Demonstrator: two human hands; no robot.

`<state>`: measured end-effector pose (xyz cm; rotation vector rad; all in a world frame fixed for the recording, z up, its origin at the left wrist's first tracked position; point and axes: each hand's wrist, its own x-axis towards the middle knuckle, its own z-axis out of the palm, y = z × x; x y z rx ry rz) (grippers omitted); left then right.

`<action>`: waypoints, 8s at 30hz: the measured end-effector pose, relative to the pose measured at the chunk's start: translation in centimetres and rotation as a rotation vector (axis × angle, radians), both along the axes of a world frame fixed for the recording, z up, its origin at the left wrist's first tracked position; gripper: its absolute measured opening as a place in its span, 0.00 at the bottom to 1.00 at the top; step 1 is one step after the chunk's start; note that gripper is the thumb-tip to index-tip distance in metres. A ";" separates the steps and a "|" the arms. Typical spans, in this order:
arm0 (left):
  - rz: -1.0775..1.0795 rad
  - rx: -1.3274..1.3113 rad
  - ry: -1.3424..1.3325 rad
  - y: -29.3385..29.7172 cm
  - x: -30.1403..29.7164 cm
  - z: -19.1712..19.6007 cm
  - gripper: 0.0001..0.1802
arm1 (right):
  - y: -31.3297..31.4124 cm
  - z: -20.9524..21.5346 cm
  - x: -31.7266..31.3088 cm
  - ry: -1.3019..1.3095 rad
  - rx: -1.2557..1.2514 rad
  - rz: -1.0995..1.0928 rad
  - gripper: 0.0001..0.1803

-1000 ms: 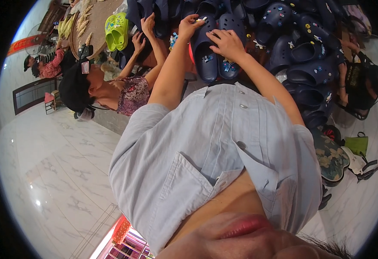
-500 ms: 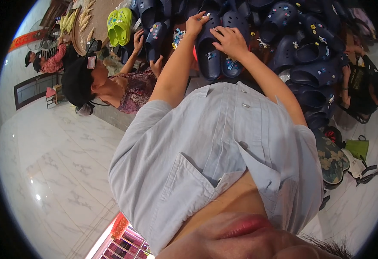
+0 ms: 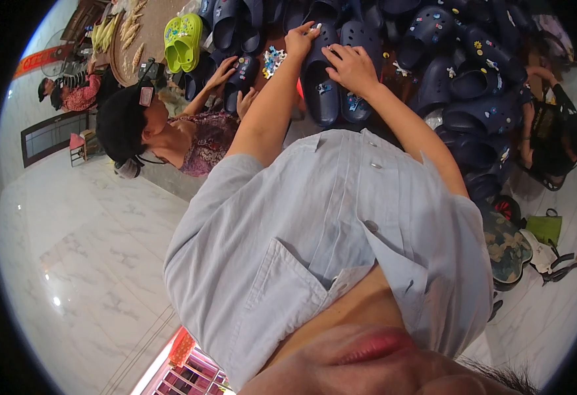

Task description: Applying decorative charms to the holes of plastic clogs.

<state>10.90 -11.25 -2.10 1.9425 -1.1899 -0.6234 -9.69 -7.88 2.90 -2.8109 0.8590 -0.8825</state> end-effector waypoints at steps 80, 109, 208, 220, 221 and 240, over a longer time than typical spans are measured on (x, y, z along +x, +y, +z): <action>-0.709 -0.357 -0.816 13.5 -10.2 8.7 0.09 | 1.9 4.5 -11.4 0.005 0.732 0.042 0.11; -0.537 -0.345 0.046 11.9 -7.8 7.2 0.04 | 3.5 2.9 -7.1 -0.383 0.389 -0.181 0.07; -0.616 -0.280 -0.881 8.2 1.5 5.0 0.13 | 3.1 -0.6 0.5 0.161 0.079 -0.075 0.39; -0.640 -0.188 -1.019 7.3 -0.1 4.9 0.10 | 3.0 -0.6 0.7 0.139 0.051 -0.081 0.38; -0.643 -0.189 -1.026 7.5 -0.3 4.7 0.10 | 3.1 -0.6 0.6 0.131 0.047 -0.083 0.38; -0.132 0.173 0.397 6.4 3.7 3.5 0.23 | 3.4 -0.6 0.6 0.085 0.037 -0.088 0.40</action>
